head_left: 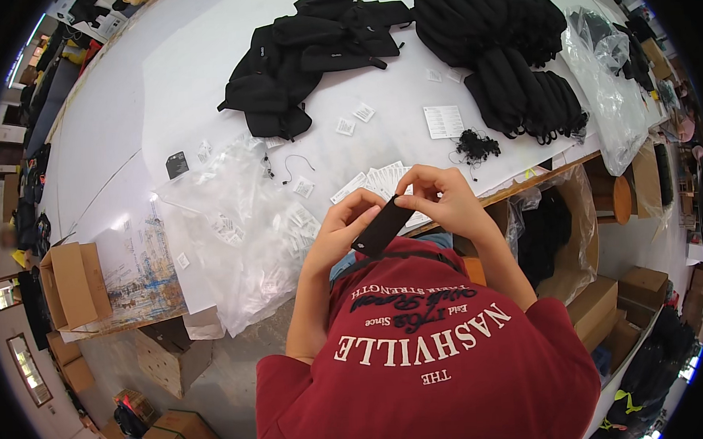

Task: Organize small items and tags into black pouches and stack them on a table.

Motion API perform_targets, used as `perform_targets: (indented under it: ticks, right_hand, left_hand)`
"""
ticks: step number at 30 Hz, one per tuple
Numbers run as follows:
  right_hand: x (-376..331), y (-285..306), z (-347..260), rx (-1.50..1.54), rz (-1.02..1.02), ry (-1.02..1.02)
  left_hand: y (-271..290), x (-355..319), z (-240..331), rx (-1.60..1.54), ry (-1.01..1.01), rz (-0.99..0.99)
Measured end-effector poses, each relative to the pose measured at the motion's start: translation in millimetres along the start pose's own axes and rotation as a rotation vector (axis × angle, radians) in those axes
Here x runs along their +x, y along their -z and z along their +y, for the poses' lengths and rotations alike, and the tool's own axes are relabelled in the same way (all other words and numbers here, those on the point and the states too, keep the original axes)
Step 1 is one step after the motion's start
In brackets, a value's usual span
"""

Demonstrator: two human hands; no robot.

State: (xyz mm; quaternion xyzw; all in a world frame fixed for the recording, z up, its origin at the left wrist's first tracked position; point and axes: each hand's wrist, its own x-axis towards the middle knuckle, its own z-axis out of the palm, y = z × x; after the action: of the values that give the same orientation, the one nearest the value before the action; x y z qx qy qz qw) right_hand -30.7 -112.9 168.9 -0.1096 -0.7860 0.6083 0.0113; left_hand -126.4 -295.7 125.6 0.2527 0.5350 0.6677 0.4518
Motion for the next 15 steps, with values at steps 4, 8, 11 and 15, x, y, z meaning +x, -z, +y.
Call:
perform_targets:
  ticks: [4, 8, 11, 15]
  right_hand:
    - [12.6, 2.4, 1.3, -0.012, -0.093, -0.033]
    - [24.3, 1.5, 9.5, 0.046, -0.195, -0.056]
    - [32.4, 1.0, 14.0, 0.167, -0.244, -0.123]
    - [39.4, -4.8, 19.8, 0.178, -0.283, -0.079]
  left_hand:
    - [6.9, 7.3, -8.2, -0.103, 0.034, -0.046]
    - [8.9, 11.7, -10.3, -0.157, 0.044, -0.047]
    - [7.4, 15.0, -14.1, -0.238, 0.008, 0.01]
    - [10.1, 15.4, -18.6, -0.334, 0.042, 0.044]
